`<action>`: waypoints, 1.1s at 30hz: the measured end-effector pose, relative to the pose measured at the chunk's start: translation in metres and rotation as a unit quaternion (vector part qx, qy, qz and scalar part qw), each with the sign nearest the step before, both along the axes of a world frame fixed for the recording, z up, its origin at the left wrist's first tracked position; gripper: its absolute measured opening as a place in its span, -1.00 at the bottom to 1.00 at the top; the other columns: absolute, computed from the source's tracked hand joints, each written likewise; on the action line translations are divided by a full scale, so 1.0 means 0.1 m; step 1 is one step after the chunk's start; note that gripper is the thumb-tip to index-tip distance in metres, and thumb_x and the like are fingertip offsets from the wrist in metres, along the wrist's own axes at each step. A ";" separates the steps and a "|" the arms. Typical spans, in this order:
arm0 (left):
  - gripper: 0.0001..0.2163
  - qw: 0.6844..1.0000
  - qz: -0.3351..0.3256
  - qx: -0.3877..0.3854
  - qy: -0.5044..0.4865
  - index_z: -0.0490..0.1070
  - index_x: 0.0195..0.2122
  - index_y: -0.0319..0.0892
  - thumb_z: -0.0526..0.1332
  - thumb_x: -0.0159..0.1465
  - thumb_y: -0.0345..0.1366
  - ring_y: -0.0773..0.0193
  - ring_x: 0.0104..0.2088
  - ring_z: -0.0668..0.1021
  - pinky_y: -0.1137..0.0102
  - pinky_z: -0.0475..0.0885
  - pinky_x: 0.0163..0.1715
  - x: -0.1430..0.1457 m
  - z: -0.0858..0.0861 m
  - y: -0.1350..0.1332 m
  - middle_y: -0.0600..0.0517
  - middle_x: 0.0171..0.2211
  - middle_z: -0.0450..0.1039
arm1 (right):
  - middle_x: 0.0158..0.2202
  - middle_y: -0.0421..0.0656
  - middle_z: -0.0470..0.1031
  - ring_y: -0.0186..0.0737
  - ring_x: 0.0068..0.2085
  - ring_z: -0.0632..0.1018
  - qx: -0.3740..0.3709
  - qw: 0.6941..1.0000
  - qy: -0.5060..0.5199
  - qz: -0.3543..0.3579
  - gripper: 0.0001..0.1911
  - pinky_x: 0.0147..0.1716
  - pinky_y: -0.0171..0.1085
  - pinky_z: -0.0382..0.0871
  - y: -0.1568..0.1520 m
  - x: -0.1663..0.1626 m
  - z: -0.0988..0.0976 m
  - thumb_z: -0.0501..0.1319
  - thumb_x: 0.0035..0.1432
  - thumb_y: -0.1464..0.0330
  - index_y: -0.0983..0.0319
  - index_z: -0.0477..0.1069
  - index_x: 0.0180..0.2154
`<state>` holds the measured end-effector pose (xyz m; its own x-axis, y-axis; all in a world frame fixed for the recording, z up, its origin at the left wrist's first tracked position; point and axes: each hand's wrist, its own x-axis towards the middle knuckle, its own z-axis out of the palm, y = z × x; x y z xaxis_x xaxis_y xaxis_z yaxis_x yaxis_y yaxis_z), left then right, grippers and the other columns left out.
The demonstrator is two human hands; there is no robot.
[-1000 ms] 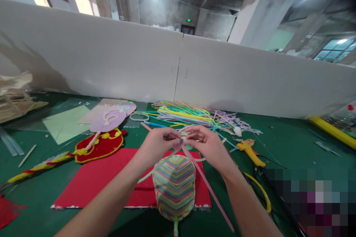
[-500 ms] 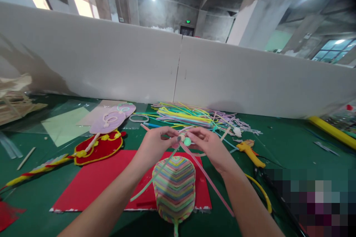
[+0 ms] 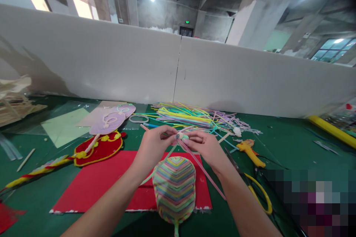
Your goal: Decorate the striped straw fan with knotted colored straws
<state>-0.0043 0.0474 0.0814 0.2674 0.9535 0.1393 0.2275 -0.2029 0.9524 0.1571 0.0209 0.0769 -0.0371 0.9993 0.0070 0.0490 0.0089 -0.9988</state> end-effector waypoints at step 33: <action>-0.84 0.997 -0.032 0.073 0.015 0.35 -0.27 -0.19 0.13 0.09 -0.40 0.33 -0.29 0.50 0.39 0.43 -0.24 -0.01 0.06 -0.04 0.02 -0.32 0.44 | -0.41 -0.15 0.52 -0.20 -0.35 0.52 0.077 0.995 -0.008 -0.060 -0.73 -0.29 -0.20 0.42 0.03 0.04 -0.05 0.25 -0.09 0.20 0.24 0.46 -0.36</action>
<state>-0.0054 0.0435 0.0870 0.3333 0.9046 0.2658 0.2383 -0.3536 0.9045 0.1608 0.0238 0.0722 0.0804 0.9836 0.1617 0.0747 0.1559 -0.9849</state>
